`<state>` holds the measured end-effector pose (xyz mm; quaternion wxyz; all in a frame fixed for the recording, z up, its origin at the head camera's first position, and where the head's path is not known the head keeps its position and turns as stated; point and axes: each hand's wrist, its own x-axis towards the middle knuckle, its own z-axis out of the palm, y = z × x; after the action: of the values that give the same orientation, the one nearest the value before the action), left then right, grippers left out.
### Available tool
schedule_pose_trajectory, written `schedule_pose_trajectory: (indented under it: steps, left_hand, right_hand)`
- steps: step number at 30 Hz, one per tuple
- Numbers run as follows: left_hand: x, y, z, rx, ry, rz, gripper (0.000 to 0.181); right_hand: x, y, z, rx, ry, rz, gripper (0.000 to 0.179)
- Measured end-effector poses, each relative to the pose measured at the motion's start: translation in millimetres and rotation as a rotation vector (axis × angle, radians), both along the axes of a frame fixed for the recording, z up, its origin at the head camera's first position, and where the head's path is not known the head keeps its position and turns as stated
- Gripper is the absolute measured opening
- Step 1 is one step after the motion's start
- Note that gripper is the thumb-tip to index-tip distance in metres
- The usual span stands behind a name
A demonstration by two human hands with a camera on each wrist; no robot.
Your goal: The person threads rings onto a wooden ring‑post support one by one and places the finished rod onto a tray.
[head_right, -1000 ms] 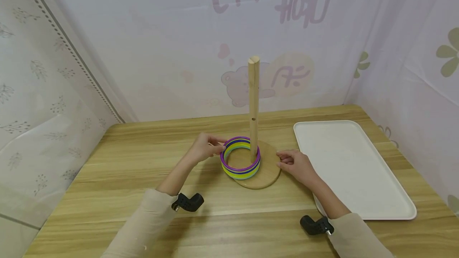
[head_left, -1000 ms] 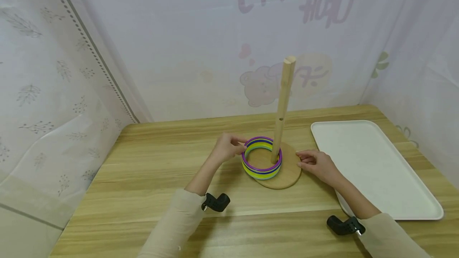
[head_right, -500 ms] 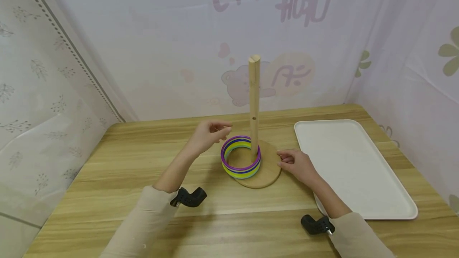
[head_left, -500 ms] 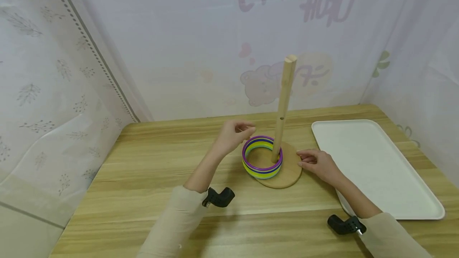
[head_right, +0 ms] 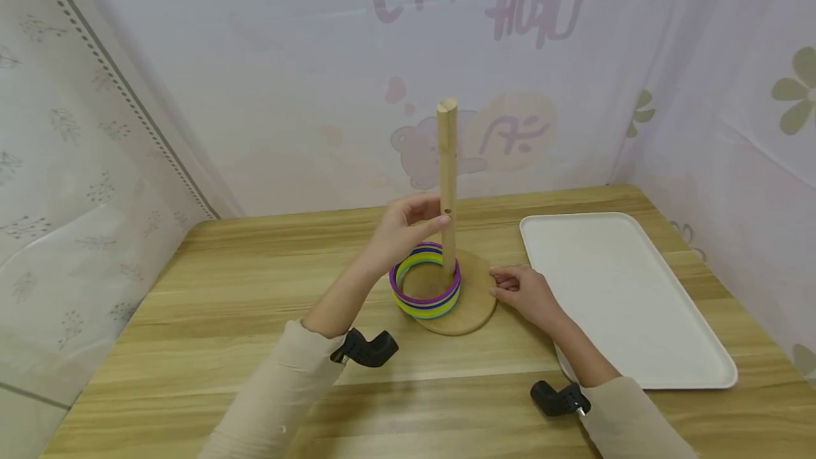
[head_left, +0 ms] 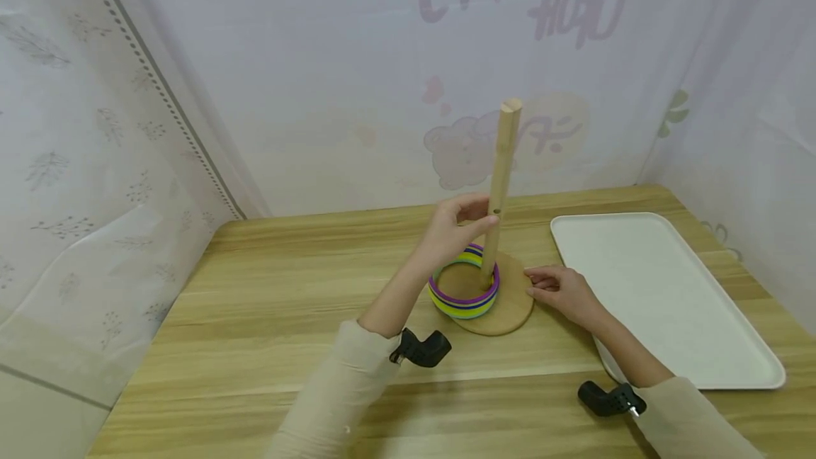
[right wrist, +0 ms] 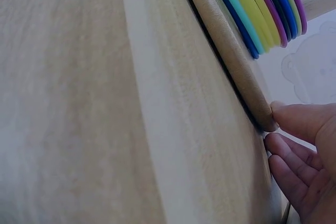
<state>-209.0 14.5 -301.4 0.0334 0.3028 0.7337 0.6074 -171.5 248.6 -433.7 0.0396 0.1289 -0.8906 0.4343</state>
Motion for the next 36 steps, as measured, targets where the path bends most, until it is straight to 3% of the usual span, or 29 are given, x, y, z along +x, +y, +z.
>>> schedule_pose_trajectory:
  steps: [11, 22, 28, 36]
  left_hand:
    - [2.7, 2.4, -4.7, 0.061, 0.04, 0.044, 0.028]
    - [8.9, -4.1, 10.8, 0.083, 0.027, 0.096, 0.032]
    - [9.8, -8.5, 22.0, 0.1, 0.042, 0.108, 0.031]
    - [12.7, -16.2, 34.3, 0.116, 0.057, 0.136, 0.032]
  right_hand:
    - [-3.1, -4, 4.3, 0.039, -0.013, 0.027, 0.033]
    - [-2.7, 0, 18.4, 0.027, -0.052, 0.091, 0.034]
    - [-3.8, 34, 41.4, 0.051, -0.039, 0.043, 0.038]
    - [-9.6, 116, 63.7, 0.205, -0.073, -0.069, 0.042]
